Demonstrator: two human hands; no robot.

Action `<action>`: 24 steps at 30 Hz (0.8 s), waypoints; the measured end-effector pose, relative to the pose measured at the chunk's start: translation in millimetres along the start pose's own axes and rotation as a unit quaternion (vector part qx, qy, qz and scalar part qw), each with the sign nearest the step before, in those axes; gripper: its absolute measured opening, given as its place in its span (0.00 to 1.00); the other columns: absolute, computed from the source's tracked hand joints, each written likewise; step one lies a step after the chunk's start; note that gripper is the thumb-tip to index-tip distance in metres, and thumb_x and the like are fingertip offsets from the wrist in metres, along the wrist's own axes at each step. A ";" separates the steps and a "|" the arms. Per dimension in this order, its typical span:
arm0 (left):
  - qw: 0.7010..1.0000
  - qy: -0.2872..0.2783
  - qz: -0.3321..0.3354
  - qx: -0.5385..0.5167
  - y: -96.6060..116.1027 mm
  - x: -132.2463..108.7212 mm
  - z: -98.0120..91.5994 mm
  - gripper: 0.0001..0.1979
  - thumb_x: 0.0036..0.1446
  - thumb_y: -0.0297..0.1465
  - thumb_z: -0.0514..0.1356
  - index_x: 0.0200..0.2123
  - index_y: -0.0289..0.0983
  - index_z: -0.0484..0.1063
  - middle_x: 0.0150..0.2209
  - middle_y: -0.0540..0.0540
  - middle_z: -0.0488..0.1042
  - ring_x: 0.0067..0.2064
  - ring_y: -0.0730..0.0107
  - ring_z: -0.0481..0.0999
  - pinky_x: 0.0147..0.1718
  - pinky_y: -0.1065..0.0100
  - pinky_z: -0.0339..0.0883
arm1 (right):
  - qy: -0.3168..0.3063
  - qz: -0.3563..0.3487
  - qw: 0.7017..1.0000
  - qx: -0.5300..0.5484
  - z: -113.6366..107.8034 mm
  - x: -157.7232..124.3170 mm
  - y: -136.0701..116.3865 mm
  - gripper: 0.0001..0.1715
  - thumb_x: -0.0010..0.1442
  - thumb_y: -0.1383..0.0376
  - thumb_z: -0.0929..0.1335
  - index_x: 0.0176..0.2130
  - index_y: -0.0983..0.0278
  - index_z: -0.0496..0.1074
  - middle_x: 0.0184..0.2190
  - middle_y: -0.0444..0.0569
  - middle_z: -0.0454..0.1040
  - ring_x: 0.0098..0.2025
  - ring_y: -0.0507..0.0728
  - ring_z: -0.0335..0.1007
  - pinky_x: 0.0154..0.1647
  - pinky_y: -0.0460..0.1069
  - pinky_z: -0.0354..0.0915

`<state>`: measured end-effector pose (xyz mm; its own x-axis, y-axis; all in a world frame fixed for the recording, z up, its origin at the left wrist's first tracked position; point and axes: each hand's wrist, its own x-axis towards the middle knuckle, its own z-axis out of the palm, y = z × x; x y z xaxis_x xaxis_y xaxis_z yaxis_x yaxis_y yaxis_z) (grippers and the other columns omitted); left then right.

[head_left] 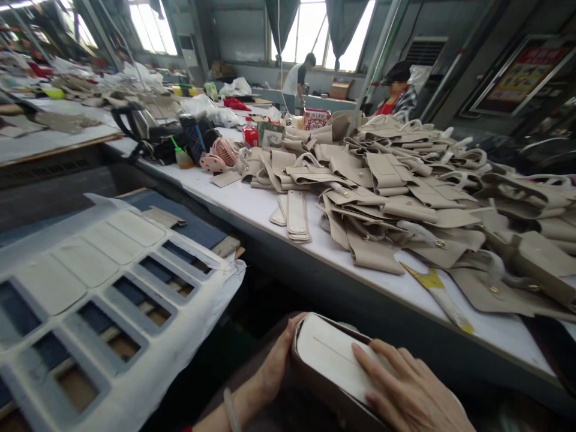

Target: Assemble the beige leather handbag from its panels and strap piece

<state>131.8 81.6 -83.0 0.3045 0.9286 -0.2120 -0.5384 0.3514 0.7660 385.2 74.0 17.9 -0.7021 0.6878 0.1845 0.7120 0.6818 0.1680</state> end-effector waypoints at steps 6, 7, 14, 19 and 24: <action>1.000 -0.003 -0.008 -0.008 1.2 0.3 0.7 0.28 0.68 0.52 0.47 0.58 0.41 0.69 0.60 0.42 0.70 0.66 0.52 0.62 0.65 0.52 0.52 | -0.025 -0.003 1.000 0.001 4.4 0.6 -0.6 0.26 0.63 0.56 0.66 0.59 0.55 0.68 0.48 0.51 0.77 0.36 0.58 0.75 0.29 0.51 0.75; 1.000 -0.003 -0.010 -0.007 1.3 0.4 0.4 0.28 0.68 0.52 0.47 0.59 0.41 0.69 0.61 0.42 0.69 0.66 0.52 0.61 0.65 0.51 0.52 | -0.026 -0.010 1.000 0.003 3.6 2.6 -1.6 0.25 0.62 0.56 0.67 0.58 0.56 0.69 0.47 0.51 0.78 0.35 0.58 0.75 0.28 0.51 0.74; 1.000 -0.016 -0.001 -0.004 2.4 0.5 0.4 0.27 0.70 0.48 0.43 0.59 0.41 0.69 0.58 0.43 0.72 0.63 0.53 0.65 0.65 0.51 0.53 | -0.025 0.029 0.998 0.046 -7.4 18.4 -7.2 0.22 0.57 0.58 0.70 0.51 0.58 0.70 0.43 0.51 0.76 0.37 0.58 0.75 0.29 0.51 0.75; 1.000 0.011 0.004 -0.002 -5.3 0.0 -3.5 0.27 0.69 0.50 0.45 0.59 0.41 0.69 0.60 0.43 0.70 0.64 0.52 0.63 0.66 0.51 0.50 | -0.023 0.008 0.994 0.104 -8.4 23.9 -15.2 0.16 0.50 0.62 0.72 0.41 0.59 0.70 0.41 0.47 0.76 0.35 0.56 0.74 0.30 0.49 0.72; 1.000 0.012 0.006 -0.008 -10.0 2.4 -8.7 0.26 0.70 0.48 0.45 0.59 0.41 0.69 0.60 0.43 0.71 0.64 0.53 0.63 0.68 0.52 0.47 | 0.000 0.003 0.992 0.126 -2.2 39.0 -25.1 0.20 0.53 0.65 0.71 0.47 0.61 0.69 0.34 0.44 0.75 0.35 0.56 0.73 0.36 0.51 0.70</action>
<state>131.1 81.4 -96.4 0.2788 0.9353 -0.2181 -0.5536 0.3421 0.7593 339.9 83.1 23.0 -0.6977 0.6921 0.1850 0.6912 0.7182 -0.0800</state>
